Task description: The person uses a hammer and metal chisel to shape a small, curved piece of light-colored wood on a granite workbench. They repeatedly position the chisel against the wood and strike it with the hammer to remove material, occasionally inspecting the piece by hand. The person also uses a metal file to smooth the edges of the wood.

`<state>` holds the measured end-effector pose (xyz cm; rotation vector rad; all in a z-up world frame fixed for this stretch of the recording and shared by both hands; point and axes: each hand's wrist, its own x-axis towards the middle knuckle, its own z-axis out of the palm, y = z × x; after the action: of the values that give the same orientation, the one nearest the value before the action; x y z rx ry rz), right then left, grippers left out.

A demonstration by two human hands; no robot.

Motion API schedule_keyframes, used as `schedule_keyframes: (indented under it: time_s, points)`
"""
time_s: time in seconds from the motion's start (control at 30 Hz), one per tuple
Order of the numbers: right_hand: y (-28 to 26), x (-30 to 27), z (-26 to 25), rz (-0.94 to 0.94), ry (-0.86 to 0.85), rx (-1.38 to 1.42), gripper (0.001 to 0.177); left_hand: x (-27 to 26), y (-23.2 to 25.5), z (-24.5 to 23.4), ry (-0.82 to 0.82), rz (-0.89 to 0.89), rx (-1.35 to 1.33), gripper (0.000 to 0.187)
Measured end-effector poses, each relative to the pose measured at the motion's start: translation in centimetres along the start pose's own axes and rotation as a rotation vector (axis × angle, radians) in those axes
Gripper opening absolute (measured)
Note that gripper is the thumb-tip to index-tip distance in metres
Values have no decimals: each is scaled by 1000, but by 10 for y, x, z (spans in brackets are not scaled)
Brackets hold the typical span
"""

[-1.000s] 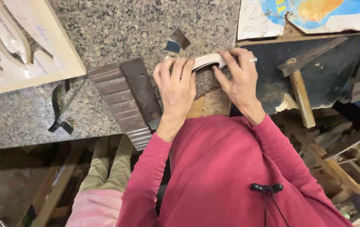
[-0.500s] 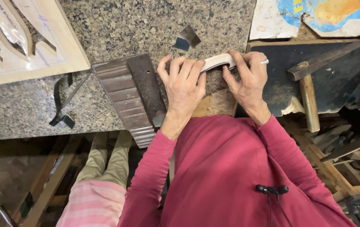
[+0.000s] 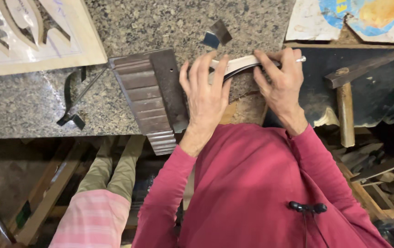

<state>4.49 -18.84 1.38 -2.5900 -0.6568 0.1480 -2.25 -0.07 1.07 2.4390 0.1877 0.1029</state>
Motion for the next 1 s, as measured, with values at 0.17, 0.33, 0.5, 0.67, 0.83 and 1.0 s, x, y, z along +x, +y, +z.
schedule_keyframes:
  time_s: [0.17, 0.33, 0.5, 0.67, 0.83, 1.0]
  points:
    - [6, -4, 3, -9, 5, -12, 39, -14, -11, -13, -11, -45, -15, 56]
    - [5, -1, 4, -2, 1, -2, 39, -7, -4, -4, 5, 10, -69, 51]
    - [5, -2, 5, 21, 13, 52, 39, 1, 5, 8, 46, 53, -74, 33]
    - [6, 0, 4, 29, 22, 88, 39, 6, 2, 10, -11, 101, -115, 40]
    - [6, 0, 6, 23, 38, 95, 39, 13, 0, 15, -48, 154, -135, 42]
    - [11, -2, 8, -1, 76, 125, 37, 15, 0, 14, -53, 215, -61, 43]
